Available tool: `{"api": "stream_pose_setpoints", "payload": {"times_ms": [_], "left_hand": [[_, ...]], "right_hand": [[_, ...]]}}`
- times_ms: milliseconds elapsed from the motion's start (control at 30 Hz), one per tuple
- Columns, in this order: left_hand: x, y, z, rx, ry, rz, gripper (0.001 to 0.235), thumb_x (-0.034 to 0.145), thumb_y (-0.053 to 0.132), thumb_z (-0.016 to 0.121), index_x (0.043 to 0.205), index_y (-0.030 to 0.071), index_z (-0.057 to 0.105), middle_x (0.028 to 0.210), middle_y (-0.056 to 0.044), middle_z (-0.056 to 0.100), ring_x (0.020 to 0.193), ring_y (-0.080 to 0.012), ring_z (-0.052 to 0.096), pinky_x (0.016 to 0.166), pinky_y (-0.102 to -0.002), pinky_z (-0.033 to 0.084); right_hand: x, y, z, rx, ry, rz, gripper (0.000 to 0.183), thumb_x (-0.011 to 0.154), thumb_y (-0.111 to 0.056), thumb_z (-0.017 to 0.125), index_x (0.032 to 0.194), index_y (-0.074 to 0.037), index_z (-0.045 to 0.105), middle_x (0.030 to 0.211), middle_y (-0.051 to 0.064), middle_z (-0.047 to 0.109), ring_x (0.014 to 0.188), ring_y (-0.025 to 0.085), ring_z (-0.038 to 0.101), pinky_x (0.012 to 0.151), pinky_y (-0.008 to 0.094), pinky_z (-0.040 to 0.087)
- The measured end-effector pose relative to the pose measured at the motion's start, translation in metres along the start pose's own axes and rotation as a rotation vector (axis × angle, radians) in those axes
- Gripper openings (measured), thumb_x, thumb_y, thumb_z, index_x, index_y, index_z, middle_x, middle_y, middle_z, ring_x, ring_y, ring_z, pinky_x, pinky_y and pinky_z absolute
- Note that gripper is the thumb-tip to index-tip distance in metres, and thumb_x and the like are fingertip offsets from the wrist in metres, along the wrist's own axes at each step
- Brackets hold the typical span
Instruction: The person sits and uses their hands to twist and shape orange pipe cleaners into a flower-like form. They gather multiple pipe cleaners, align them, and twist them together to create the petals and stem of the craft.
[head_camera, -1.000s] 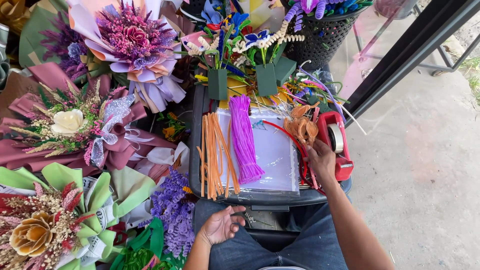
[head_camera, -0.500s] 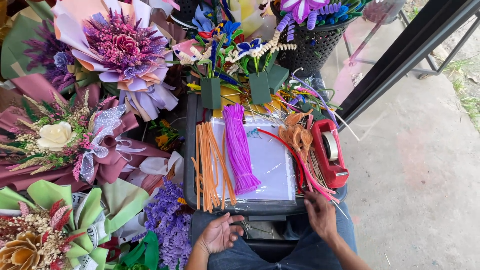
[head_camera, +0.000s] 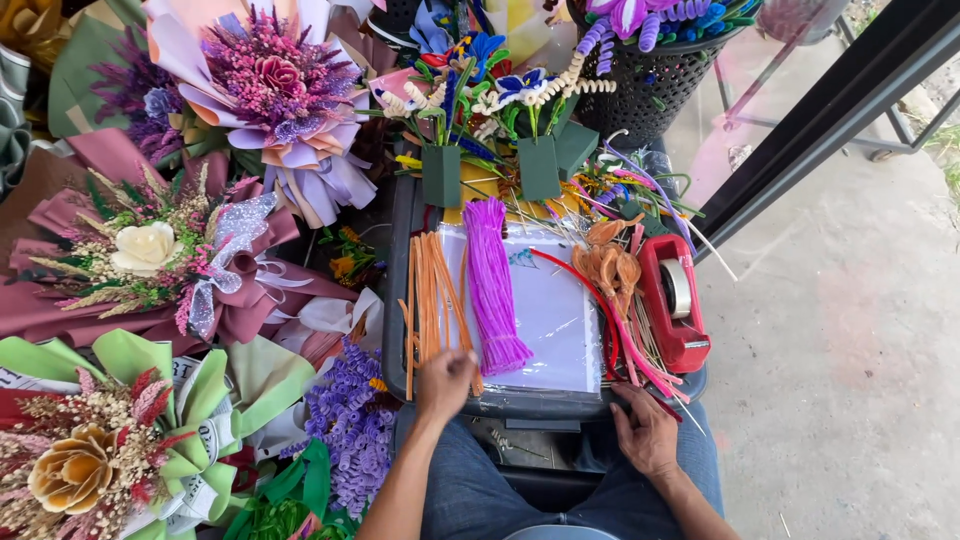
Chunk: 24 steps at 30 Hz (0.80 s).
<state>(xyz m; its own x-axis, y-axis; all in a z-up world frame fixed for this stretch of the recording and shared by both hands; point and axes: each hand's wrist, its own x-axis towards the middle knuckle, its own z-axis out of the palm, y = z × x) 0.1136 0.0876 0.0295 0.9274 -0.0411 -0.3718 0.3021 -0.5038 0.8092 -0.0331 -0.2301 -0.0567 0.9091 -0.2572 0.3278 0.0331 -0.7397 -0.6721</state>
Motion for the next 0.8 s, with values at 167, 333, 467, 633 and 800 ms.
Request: {"api": "stream_pose_setpoints", "payload": {"times_ms": [167, 333, 467, 633, 800], "left_hand": [[0.043, 0.034, -0.015, 0.411, 0.207, 0.034, 0.031, 0.099, 0.037, 0.06, 0.116, 0.012, 0.065, 0.114, -0.006, 0.067, 0.098, -0.025, 0.068, 0.086, -0.044, 0.056], [0.081, 0.024, 0.008, 0.735, 0.109, -0.043, 0.032, 0.1, 0.038, 0.06, 0.117, 0.011, 0.066, 0.113, -0.012, 0.066, 0.104, -0.032, 0.066, 0.08, -0.047, 0.055], [0.078, 0.035, 0.009, 0.641, 0.078, -0.11, 0.027, 0.098, 0.027, 0.055, 0.114, 0.01, 0.068, 0.112, -0.014, 0.07, 0.107, -0.0359, 0.067, 0.089, -0.049, 0.052], [0.068, 0.044, 0.001, 0.471, 0.045, -0.165, 0.041, 0.1, 0.031, 0.047, 0.132, 0.006, 0.058, 0.128, -0.018, 0.065, 0.121, -0.0393, 0.062, 0.099, -0.054, 0.05], [0.06, 0.038, 0.006, 0.346, 0.158, -0.069, 0.026, 0.103, 0.027, 0.045, 0.116, 0.008, 0.056, 0.11, -0.018, 0.069, 0.103, -0.0424, 0.067, 0.083, -0.057, 0.052]], "right_hand": [[0.001, -0.002, 0.001, -0.045, 0.0, 0.02, 0.031, 0.088, -0.023, 0.071, 0.118, -0.018, 0.075, 0.121, -0.001, 0.076, 0.085, 0.016, 0.071, 0.076, 0.029, 0.058], [0.002, -0.002, 0.003, -0.082, 0.013, 0.013, 0.031, 0.089, -0.025, 0.069, 0.119, -0.019, 0.074, 0.121, -0.003, 0.076, 0.105, 0.017, 0.074, 0.081, 0.031, 0.06], [-0.001, 0.0, 0.002, -0.103, 0.009, 0.013, 0.03, 0.089, -0.025, 0.07, 0.118, -0.02, 0.074, 0.12, -0.004, 0.076, 0.103, 0.016, 0.074, 0.077, 0.031, 0.059], [0.002, 0.0, 0.001, -0.109, -0.019, 0.022, 0.031, 0.089, -0.026, 0.07, 0.119, -0.02, 0.074, 0.121, -0.004, 0.076, 0.105, 0.016, 0.074, 0.08, 0.031, 0.06], [0.002, -0.001, 0.002, -0.114, -0.022, 0.074, 0.03, 0.089, -0.028, 0.07, 0.118, -0.021, 0.074, 0.117, -0.005, 0.077, 0.078, 0.014, 0.072, 0.07, 0.031, 0.058]]}}
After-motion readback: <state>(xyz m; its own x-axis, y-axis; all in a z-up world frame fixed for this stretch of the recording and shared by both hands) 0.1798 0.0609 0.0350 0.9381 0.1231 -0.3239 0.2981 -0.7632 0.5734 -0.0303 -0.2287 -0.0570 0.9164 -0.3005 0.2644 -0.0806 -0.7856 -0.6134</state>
